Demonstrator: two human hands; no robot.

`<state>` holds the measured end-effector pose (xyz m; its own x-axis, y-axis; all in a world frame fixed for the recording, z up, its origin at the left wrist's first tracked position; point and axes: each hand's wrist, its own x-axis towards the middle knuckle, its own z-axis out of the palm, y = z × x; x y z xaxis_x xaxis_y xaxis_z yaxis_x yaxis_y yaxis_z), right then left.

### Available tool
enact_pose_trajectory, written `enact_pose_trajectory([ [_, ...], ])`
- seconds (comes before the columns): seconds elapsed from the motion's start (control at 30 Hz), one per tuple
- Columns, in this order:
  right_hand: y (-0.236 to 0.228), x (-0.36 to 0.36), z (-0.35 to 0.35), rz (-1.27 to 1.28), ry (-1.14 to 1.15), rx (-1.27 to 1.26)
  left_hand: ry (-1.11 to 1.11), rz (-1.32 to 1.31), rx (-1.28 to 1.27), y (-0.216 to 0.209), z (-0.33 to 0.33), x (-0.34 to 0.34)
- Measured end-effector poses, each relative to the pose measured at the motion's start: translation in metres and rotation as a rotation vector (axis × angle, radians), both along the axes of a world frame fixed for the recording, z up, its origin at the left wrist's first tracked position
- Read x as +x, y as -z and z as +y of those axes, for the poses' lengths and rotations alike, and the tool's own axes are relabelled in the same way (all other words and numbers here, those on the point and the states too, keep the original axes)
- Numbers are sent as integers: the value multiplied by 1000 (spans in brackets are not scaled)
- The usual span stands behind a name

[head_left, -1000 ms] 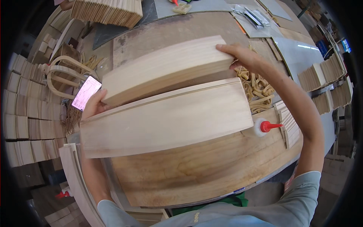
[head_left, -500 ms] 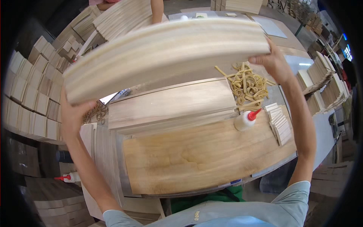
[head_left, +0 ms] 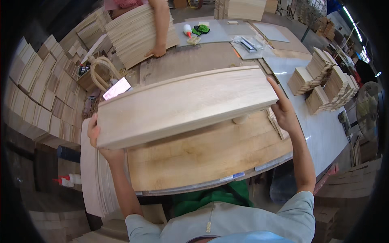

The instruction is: Assembling wooden boxes by applying glue to the edges and fitting the pieces together.

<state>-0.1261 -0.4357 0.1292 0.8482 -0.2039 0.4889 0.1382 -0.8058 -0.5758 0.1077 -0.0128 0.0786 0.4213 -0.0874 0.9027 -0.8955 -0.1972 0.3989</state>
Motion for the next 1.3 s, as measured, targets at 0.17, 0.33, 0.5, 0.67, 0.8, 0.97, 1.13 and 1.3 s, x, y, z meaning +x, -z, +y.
enact_pose_trajectory([
  [0.17, -23, 29, -3, 172, -156, 878, 140, -40, 70, -26, -5, 22],
  [0.33, -20, 88, -4, 307, 37, 725, -51, -80, 218, -38, -16, 46],
  [0.5, -23, 111, 11, 364, 1, 681, -166, 112, 345, -35, -9, 57],
  [0.67, -19, 122, 14, 400, 18, 623, -219, 135, 435, -28, 5, 67],
  [0.8, -3, 124, 17, 456, 58, 505, 117, 667, 384, -23, 22, 75],
  [0.97, 5, 123, 21, 475, 73, 466, 356, 930, -156, -7, 25, 59],
  [1.13, 16, 118, 22, 189, 64, 219, 266, 748, 234, -3, 2, 47],
  [1.3, 7, 122, 32, 237, 89, 338, 306, 776, 178, -4, 9, 57],
])
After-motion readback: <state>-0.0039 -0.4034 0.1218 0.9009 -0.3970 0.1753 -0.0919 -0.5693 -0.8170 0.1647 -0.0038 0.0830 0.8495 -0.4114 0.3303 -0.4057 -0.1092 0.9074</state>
